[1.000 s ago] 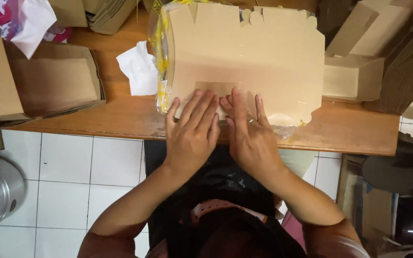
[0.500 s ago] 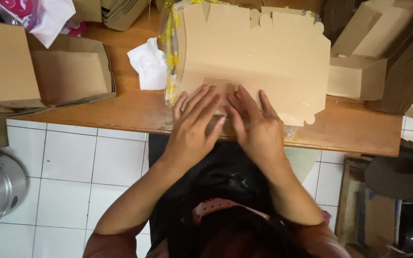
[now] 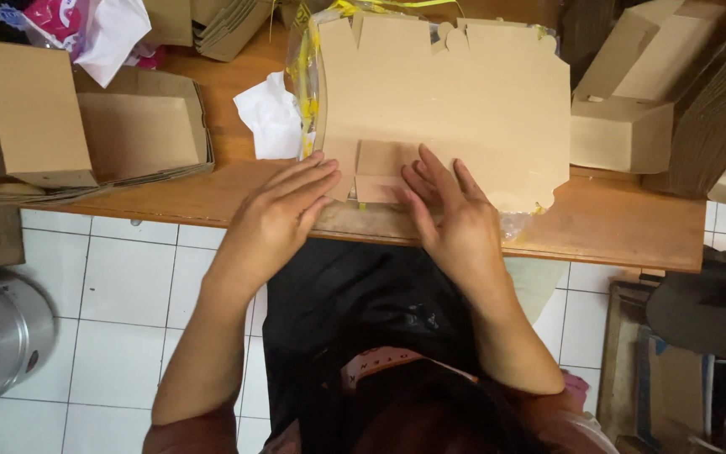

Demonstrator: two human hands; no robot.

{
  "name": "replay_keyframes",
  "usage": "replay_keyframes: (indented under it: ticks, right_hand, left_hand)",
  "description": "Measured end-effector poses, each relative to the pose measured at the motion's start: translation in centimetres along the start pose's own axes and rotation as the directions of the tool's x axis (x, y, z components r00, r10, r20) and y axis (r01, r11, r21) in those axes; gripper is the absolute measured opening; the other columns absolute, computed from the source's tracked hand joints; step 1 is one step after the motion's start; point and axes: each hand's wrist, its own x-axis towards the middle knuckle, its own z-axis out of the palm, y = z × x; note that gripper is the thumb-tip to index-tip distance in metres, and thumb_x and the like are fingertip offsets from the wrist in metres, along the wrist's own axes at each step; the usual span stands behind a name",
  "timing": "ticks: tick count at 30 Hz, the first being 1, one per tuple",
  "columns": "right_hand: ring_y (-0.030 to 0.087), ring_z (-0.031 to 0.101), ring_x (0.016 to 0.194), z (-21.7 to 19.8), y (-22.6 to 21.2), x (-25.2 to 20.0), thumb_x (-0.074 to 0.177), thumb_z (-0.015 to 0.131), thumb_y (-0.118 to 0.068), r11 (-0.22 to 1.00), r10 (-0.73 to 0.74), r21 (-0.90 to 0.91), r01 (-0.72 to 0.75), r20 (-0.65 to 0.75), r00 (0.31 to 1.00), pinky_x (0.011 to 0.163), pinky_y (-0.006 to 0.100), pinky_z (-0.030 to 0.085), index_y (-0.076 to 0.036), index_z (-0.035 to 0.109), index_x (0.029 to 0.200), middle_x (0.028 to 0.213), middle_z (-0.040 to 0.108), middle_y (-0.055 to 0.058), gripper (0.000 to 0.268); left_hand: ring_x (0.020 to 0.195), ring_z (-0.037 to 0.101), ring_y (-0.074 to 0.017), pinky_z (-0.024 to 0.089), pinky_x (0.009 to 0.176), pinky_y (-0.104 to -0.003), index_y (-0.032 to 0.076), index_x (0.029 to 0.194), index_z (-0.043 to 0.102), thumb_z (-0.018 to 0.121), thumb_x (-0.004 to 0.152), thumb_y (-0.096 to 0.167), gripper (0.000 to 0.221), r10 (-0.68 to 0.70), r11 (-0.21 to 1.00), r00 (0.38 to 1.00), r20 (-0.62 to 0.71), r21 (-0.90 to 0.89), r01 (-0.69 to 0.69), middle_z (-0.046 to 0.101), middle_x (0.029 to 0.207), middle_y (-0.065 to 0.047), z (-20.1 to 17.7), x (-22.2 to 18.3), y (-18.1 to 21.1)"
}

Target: The person folds flat cardboard pieces into small boxes by hand, tucking flaps to form the structure. They place finished boxes into a stack and continue folding additional pieces from a pile on the table.

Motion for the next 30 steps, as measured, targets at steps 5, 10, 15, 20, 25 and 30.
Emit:
replay_keyframes:
  ticks: [5,10,15,20,25,30]
  right_hand:
    - [0.027,0.068,0.107,0.5,0.6,-0.3,0.091,0.068,-0.019,0.999,0.021,0.033,-0.021,0.007,1.0,0.108,0.039,0.044,-0.004,0.056,0.136,0.107,0.075,0.005,0.049]
    - [0.025,0.067,0.108,0.5,0.7,-0.3,0.092,0.068,-0.021,0.998,0.037,0.045,-0.038,0.03,0.999,0.109,0.038,0.043,-0.006,0.056,0.137,0.109,0.074,0.002,0.049]
    - [0.025,0.068,0.108,0.5,0.7,-0.2,0.09,0.071,-0.023,0.998,0.056,0.014,-0.056,0.03,0.998,0.109,0.038,0.044,-0.007,0.058,0.136,0.108,0.074,0.001,0.05]
    - [0.021,0.07,0.102,0.2,0.5,0.2,0.091,0.071,-0.024,1.0,0.025,-0.014,-0.024,0.043,0.999,0.109,0.037,0.044,-0.006,0.059,0.133,0.108,0.075,-0.001,0.047]
    - [0.023,0.07,0.101,0.5,0.7,0.1,0.091,0.072,-0.025,0.999,0.009,-0.049,-0.008,0.025,1.0,0.107,0.038,0.045,-0.007,0.061,0.132,0.107,0.075,-0.002,0.045]
    - [0.026,0.069,0.103,1.2,0.8,-0.4,0.091,0.071,-0.03,0.997,0.02,-0.069,-0.019,0.011,1.0,0.103,0.039,0.048,-0.012,0.064,0.129,0.103,0.075,-0.005,0.043]
  left_hand:
    - [0.108,0.062,-0.0248,0.05,0.091,-0.039,0.012,0.106,0.072,0.068,0.093,0.016,0.014,0.002,0.992,1.0,-0.018,0.129,0.001,0.067,0.103,-0.002,-0.2,1.4,0.5]
    - [0.085,0.06,-0.026,0.05,0.072,-0.039,0.013,0.092,0.068,0.073,0.093,0.028,0.016,-0.072,0.98,0.993,-0.093,0.176,0.088,0.057,0.082,-0.001,1.5,2.3,-1.1]
    - [0.082,0.059,-0.0301,0.05,0.069,-0.041,0.011,0.095,0.052,0.086,0.08,0.039,0.047,-0.264,0.963,0.948,-0.176,0.017,0.271,0.048,0.08,-0.004,3.2,2.2,-2.9]
    - [0.083,0.057,-0.0343,0.049,0.072,-0.045,0.009,0.099,0.047,0.082,0.085,0.028,0.042,-0.465,0.883,0.866,-0.184,-0.167,0.438,0.045,0.083,-0.008,4.2,2.4,-1.9]
    - [0.082,0.057,-0.0301,0.049,0.074,-0.043,0.01,0.104,0.046,0.077,0.088,0.026,0.038,-0.593,0.788,0.794,-0.133,-0.295,0.54,0.045,0.086,-0.007,4.4,2.1,-2.0]
    - [0.078,0.058,-0.0236,0.049,0.071,-0.04,0.008,0.105,0.053,0.068,0.095,0.022,0.023,-0.587,0.775,0.802,-0.108,-0.362,0.518,0.055,0.085,-0.008,4.2,1.5,-3.2]
